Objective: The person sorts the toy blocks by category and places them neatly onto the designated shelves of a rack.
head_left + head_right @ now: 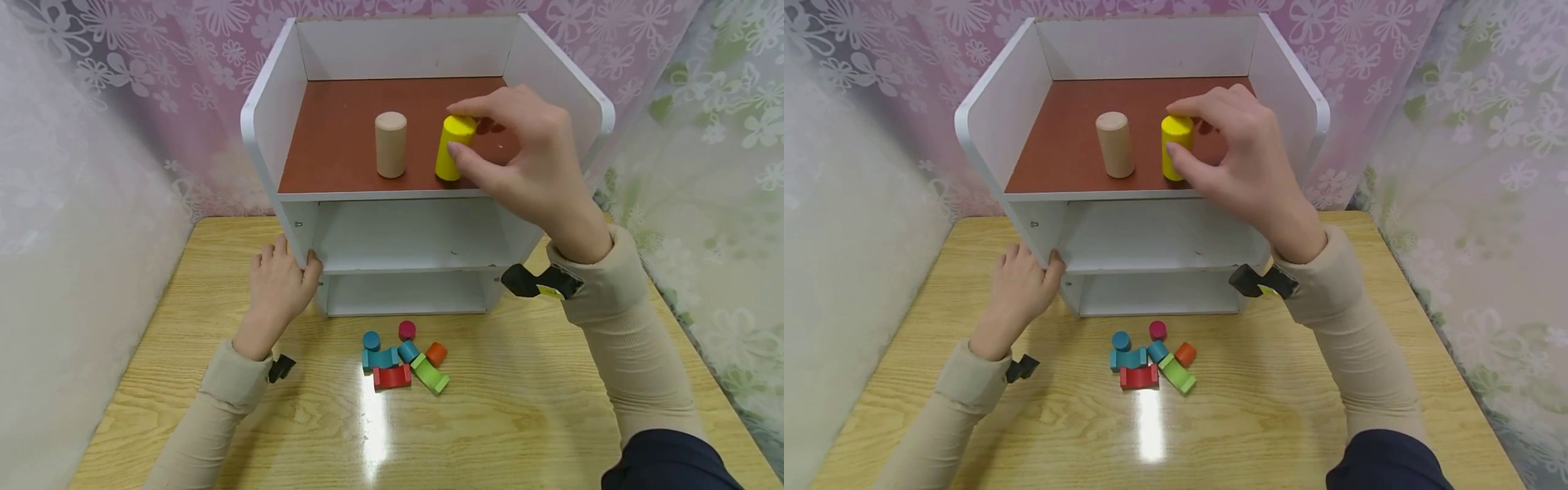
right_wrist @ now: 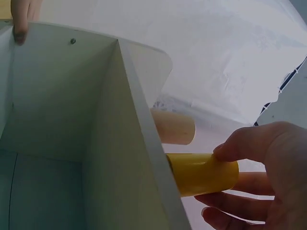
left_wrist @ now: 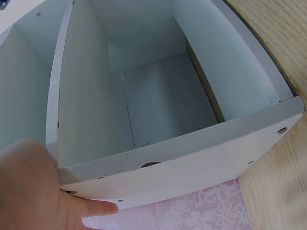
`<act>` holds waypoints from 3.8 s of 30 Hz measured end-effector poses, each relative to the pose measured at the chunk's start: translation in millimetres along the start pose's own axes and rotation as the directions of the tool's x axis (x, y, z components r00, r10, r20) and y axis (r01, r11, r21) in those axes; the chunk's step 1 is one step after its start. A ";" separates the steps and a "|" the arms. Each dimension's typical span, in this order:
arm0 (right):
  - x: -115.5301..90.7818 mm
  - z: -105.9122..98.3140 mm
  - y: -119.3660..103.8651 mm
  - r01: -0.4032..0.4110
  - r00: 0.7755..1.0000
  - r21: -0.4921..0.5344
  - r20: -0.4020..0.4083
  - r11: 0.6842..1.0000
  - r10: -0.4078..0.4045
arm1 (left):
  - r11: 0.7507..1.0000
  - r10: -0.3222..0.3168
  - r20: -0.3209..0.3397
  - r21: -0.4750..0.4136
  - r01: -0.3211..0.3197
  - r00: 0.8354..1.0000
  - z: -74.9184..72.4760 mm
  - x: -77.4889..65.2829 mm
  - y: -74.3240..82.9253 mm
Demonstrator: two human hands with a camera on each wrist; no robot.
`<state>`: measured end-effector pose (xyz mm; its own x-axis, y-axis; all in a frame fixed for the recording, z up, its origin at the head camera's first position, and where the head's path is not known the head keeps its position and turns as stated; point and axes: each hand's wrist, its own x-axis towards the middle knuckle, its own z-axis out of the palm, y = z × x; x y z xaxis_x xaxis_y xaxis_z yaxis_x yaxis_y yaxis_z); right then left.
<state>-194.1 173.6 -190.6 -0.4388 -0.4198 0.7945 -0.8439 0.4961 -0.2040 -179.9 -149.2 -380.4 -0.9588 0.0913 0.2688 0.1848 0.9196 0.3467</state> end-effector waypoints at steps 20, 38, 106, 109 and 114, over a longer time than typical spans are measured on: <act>-1.9 3.2 7.2 -0.127 0.992 0.014 0.003 0.992 0.126 | 1.000 -0.001 -0.007 0.012 0.001 1.000 -1.6 -1.7 1.5; -4.3 8.8 -18.6 0.083 0.956 -0.021 -0.280 0.996 -0.085 | 1.000 -0.013 -0.009 0.007 0.013 1.000 -1.2 -1.5 1.4; -188.7 149.4 -21.1 0.133 0.904 0.293 0.356 0.947 -0.237 | 1.000 -0.020 0.005 -0.004 0.020 1.000 -0.1 -1.3 0.0; -193.5 153.6 -18.6 0.157 0.875 0.266 0.410 0.951 -0.259 | 1.000 -0.022 0.008 -0.007 0.022 1.000 0.0 -1.3 0.1; -198.3 157.3 -16.2 0.132 0.822 0.225 0.519 0.965 -0.234 | 1.000 -0.024 0.013 -0.012 0.024 1.000 -1.4 -1.8 0.6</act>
<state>-141.9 129.2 -434.9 -0.3237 -0.8557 0.4036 -0.9422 0.2524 -0.2205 -177.8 -149.3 -379.5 -0.9658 0.0740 0.2484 0.1639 0.9168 0.3642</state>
